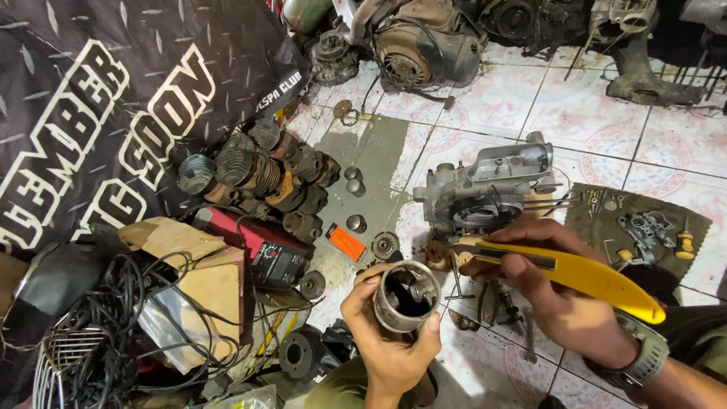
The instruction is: The person uses a yellow utility knife to scrape the inside of a cylindrical metal part held in their left hand. They rotate the part to access different areas and continue scraping the interior surface throughout the video.
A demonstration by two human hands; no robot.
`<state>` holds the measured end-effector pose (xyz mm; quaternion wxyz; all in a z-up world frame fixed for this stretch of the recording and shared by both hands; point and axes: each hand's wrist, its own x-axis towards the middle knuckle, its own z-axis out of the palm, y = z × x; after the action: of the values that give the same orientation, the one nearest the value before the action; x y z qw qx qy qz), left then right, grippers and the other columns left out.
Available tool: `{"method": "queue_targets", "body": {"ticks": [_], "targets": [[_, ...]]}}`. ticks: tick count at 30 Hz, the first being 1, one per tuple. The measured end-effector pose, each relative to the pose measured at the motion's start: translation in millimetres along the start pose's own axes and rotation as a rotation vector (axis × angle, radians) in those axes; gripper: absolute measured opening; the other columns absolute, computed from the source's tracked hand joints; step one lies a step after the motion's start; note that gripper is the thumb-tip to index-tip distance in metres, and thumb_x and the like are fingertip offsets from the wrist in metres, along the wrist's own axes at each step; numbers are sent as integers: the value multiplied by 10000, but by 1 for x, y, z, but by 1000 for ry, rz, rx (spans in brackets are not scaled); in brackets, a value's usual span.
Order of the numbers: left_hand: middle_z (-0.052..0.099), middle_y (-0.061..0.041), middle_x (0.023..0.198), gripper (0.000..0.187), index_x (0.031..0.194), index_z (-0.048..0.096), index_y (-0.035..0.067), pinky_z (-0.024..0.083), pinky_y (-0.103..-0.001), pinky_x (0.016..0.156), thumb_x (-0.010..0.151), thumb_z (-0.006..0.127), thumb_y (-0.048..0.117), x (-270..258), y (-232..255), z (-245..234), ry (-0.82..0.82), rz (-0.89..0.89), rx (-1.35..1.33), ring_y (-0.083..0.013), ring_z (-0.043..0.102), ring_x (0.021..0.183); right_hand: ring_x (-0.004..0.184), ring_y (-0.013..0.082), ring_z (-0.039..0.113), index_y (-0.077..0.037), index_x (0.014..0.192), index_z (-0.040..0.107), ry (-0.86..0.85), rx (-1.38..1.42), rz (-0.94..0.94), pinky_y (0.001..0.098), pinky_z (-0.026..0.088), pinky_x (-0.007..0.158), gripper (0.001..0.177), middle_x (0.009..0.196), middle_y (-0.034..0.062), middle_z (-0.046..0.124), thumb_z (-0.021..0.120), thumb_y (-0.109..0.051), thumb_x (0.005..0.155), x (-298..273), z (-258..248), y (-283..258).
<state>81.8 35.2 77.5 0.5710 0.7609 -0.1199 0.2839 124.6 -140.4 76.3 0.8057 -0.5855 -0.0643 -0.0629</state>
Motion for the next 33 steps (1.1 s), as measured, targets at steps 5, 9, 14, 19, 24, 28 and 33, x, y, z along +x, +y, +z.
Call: {"method": "queue_targets", "body": {"ticks": [5, 9, 14, 19, 24, 28, 33], "targets": [[477, -252, 1116, 572, 1193, 328, 46, 458, -396, 920, 793, 700, 218, -6, 2, -2, 0, 4, -59, -311, 528, 1055, 872, 154, 668, -63, 975, 632, -25, -307, -153, 253, 530, 770, 257, 954, 66, 675, 605, -260, 813, -3, 0, 7], [482, -246, 1140, 594, 1196, 340, 37, 478, -399, 917, 780, 718, 230, -10, 0, -2, -10, -49, -76, -315, 546, 1065, 901, 135, 677, -50, 972, 635, -19, -228, -139, 230, 553, 766, 265, 972, 72, 697, 667, -211, 765, -7, 7, 4], [478, -224, 1136, 617, 1185, 365, 49, 477, -387, 908, 756, 752, 267, -16, -5, -3, 30, -115, -75, -301, 542, 1065, 904, 157, 693, -64, 950, 635, -15, -308, -172, 250, 562, 783, 262, 975, 78, 696, 685, -207, 737, -10, 5, 1], [463, -224, 1155, 611, 1197, 357, 52, 470, -381, 923, 778, 746, 265, -14, -5, -3, 15, -114, -98, -297, 526, 1085, 933, 161, 679, -61, 974, 637, -41, -346, -109, 264, 532, 839, 280, 994, 73, 694, 641, -249, 767, -10, 5, -3], [456, -250, 1160, 643, 1221, 281, 47, 422, -402, 933, 853, 659, 415, -12, -6, -2, 21, -48, -10, -297, 519, 1052, 880, 131, 675, -70, 976, 637, 14, -257, -20, 234, 533, 731, 273, 1001, 67, 684, 649, -252, 772, -10, 13, -4], [439, -219, 1184, 656, 1219, 272, 60, 443, -400, 938, 860, 649, 459, -9, -8, -1, 25, -72, -15, -284, 513, 1075, 913, 135, 671, -70, 965, 650, 9, -245, 10, 241, 517, 748, 280, 1011, 66, 690, 638, -274, 773, -6, 14, -9], [420, -189, 1100, 540, 1146, 303, 60, 438, -402, 922, 802, 639, 304, 2, 3, 4, -10, -4, 86, -289, 471, 1071, 916, 172, 645, -49, 961, 614, -13, -220, -159, 270, 520, 790, 227, 969, 89, 655, 632, -210, 800, -2, 9, -9]]}}
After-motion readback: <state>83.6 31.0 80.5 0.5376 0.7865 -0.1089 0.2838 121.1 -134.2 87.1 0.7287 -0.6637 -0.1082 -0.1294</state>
